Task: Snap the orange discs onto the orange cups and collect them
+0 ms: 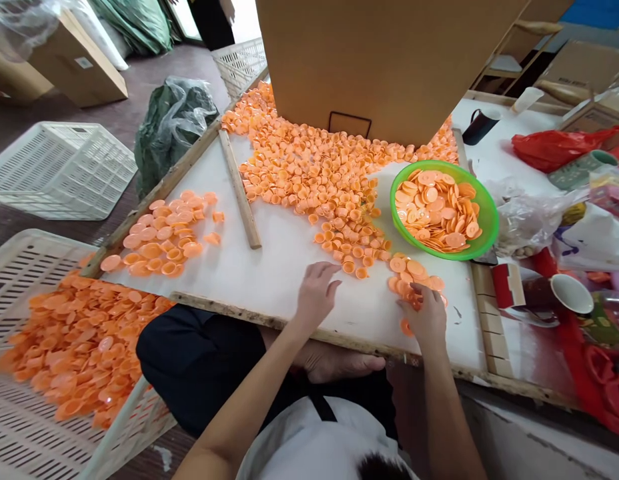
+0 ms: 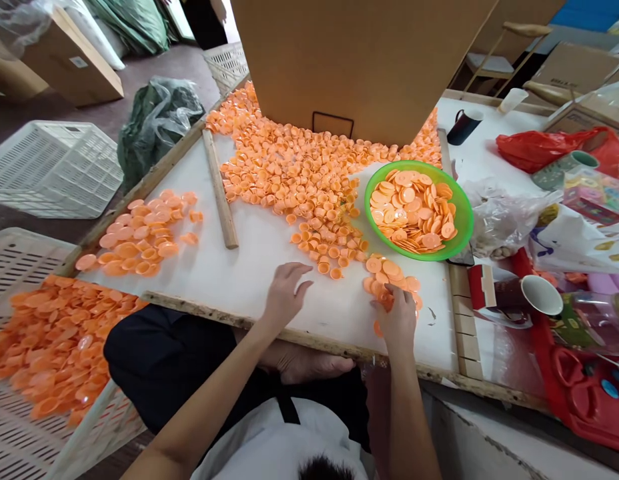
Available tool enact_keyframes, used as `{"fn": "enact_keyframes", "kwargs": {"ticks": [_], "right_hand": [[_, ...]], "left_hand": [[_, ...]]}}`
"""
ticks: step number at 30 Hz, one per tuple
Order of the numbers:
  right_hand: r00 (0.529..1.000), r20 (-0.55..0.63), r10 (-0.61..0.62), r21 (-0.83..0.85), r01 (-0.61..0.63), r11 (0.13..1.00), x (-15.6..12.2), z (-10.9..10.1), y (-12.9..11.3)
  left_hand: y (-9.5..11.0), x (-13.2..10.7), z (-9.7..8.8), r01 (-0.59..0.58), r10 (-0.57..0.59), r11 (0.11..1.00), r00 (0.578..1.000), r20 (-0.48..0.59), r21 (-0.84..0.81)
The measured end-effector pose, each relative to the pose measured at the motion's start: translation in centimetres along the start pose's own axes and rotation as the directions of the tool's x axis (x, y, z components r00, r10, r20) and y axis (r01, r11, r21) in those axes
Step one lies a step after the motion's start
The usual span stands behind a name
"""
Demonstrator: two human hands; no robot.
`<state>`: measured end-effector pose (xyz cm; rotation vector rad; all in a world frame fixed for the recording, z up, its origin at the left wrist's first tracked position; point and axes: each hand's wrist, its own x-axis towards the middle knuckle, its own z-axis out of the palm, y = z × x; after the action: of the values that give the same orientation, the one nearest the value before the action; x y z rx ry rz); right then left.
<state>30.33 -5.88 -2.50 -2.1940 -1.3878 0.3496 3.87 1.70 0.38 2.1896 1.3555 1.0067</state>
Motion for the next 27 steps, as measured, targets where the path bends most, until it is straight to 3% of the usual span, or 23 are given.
{"fn": "enact_keyframes", "kwargs": {"ticks": [3, 6, 8, 11, 13, 15, 17, 19, 21, 27], "right_hand": [[0.999, -0.008, 0.037, 0.078, -0.036, 0.996, -0.1, -0.6, -0.2], [0.993, -0.023, 0.112, 0.256, -0.102, 0.961, -0.2, -1.3, -0.6], [0.987, 0.031, 0.156, 0.454, -0.153, 0.877, -0.3, -1.6, -1.2], [0.971, 0.147, 0.188, 0.721, -0.235, 0.652, -0.5, -1.3, -2.2], [0.960, 0.198, 0.200, 0.803, -0.276, 0.529, -0.8, -0.7, -3.3], [0.952, 0.256, 0.169, 0.829, -0.306, 0.467, -1.3, -0.1, -4.7], [0.945, 0.316, 0.087, 0.840, -0.321, 0.437, -2.0, 0.5, -6.4], [0.937, 0.349, 0.001, 0.853, -0.319, 0.413, -2.7, 0.9, -8.2], [0.932, 0.358, -0.057, 0.863, -0.307, 0.401, -3.2, 1.1, -9.8], [0.938, 0.330, -0.105, 0.858, -0.251, 0.449, -3.7, 1.2, -11.5]], "left_hand": [[0.7, 1.6, 2.6, -0.015, 0.005, 0.996, 0.993, 0.120, 0.086], [0.2, 2.6, 3.3, 0.040, -0.076, 0.981, 0.979, 0.190, 0.189], [0.0, 2.6, 3.0, 0.089, -0.113, 0.986, 0.978, 0.173, 0.140], [0.3, 1.8, 2.0, 0.242, -0.228, 0.960, 0.968, 0.106, -0.143], [0.9, 1.0, 1.3, 0.402, -0.378, 0.825, 0.915, 0.142, -0.397], [1.8, 0.1, 0.7, 0.535, -0.490, 0.589, 0.833, 0.258, -0.606], [2.7, -0.6, 0.3, 0.589, -0.524, 0.355, 0.768, 0.368, -0.726], [3.5, -1.2, 0.1, 0.593, -0.519, 0.218, 0.743, 0.422, -0.775], [4.2, -1.6, -0.1, 0.587, -0.515, 0.183, 0.740, 0.432, -0.789], [5.3, -2.2, -0.6, 0.567, -0.511, 0.233, 0.762, 0.397, -0.790]]}}
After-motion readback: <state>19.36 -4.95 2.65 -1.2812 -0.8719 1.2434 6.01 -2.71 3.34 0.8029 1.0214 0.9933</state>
